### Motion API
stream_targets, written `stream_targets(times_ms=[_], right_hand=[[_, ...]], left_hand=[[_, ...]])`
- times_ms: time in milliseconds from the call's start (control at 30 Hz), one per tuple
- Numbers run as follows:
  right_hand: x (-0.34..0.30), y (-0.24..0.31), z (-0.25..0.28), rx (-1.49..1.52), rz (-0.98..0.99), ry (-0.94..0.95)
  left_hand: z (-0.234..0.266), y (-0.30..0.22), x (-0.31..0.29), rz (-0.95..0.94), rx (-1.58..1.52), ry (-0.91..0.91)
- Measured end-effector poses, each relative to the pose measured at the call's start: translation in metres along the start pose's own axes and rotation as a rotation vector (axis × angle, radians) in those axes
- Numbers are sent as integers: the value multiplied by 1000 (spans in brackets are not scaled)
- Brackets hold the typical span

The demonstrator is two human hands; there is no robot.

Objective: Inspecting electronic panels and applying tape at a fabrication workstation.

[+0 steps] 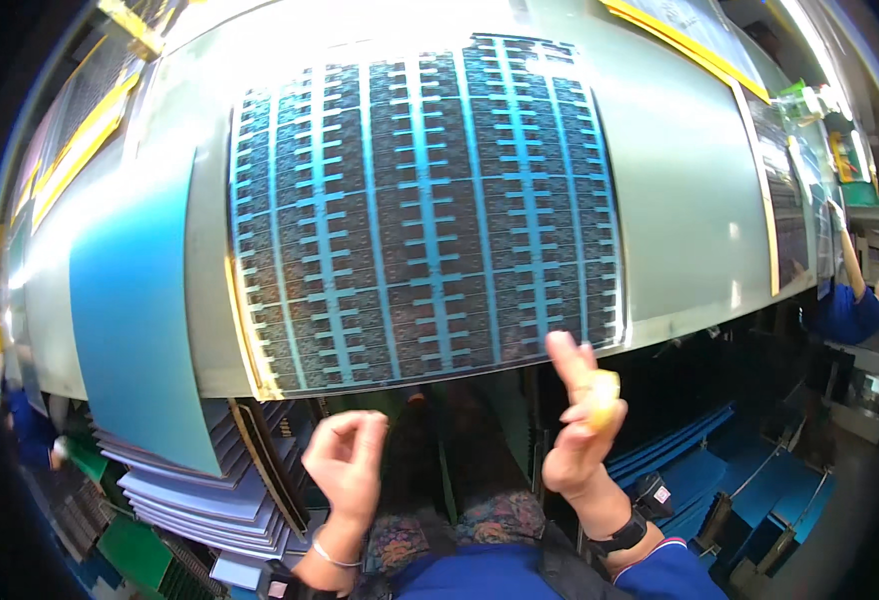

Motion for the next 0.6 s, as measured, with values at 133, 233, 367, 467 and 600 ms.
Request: stream_targets(times_ms=[133, 233, 367, 467, 600], right_hand=[[-23, -12, 36, -209, -75, -237], [-27, -16, 49, -205, -169, -447], [-23, -20, 58, -214, -221, -403], [-14, -23, 51, -128, -227, -345], [14, -30, 43, -186, -126, -284]], left_hand=[[2, -21, 18, 263, -500, 165], [-3, -32, 16, 360, -490, 106], [-8, -47, 14, 453, -541, 14], [-9, -55, 20, 453, -553, -25], [-18, -71, 43, 360, -632, -53]])
Point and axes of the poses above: each hand's wrist, its own x-axis towards the middle knuckle, its own z-axis out of the back of the hand, y = z × x, the point moved 1 cm from there along x, towards the middle knuckle, and after that the axes turned 14 degrees about z, right-handed, at the moved point
